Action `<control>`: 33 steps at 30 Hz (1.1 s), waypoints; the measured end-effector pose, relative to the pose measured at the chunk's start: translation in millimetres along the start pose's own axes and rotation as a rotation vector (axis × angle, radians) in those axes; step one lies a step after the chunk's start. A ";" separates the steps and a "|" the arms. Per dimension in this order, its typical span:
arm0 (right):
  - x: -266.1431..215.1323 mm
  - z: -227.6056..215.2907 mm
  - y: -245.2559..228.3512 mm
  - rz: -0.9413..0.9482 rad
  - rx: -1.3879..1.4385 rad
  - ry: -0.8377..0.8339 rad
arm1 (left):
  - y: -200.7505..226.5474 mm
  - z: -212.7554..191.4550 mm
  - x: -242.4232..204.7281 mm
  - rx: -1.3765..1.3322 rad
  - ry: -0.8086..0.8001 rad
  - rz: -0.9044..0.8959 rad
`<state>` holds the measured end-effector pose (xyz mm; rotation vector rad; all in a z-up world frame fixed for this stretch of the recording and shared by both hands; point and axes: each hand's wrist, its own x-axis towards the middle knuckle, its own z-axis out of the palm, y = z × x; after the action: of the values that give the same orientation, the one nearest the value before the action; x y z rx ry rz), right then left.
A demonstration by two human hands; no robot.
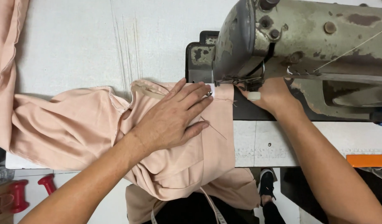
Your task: A person is sewing and trimming fabric components for a pair of trousers at an industrial sewing workstation.
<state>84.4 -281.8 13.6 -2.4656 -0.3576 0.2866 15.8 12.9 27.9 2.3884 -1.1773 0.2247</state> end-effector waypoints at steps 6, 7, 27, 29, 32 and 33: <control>2.6 2.6 -12.3 0.354 -0.221 -0.115 | -3.1 -1.2 4.3 0.006 -0.015 0.004; 10.2 6.8 -11.6 0.306 -0.091 -0.070 | -2.5 -1.3 4.5 0.006 -0.018 0.000; -70.7 -24.6 -46.0 -0.209 -0.360 0.512 | -6.1 -2.2 10.3 0.020 -0.007 0.025; -101.3 -31.6 -36.9 -0.340 -0.437 0.629 | -3.0 -9.4 11.4 -0.006 -0.007 0.036; -154.0 -50.2 38.8 -0.243 -0.343 0.875 | -3.8 -9.7 12.0 0.018 -0.030 0.023; -158.4 -50.6 57.4 -0.252 -0.346 0.880 | -5.0 -9.9 13.4 0.024 -0.022 0.023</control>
<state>-39.3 -404.8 36.8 -2.5453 -0.3346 -1.0094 28.6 10.8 39.5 2.4049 -1.2194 0.2227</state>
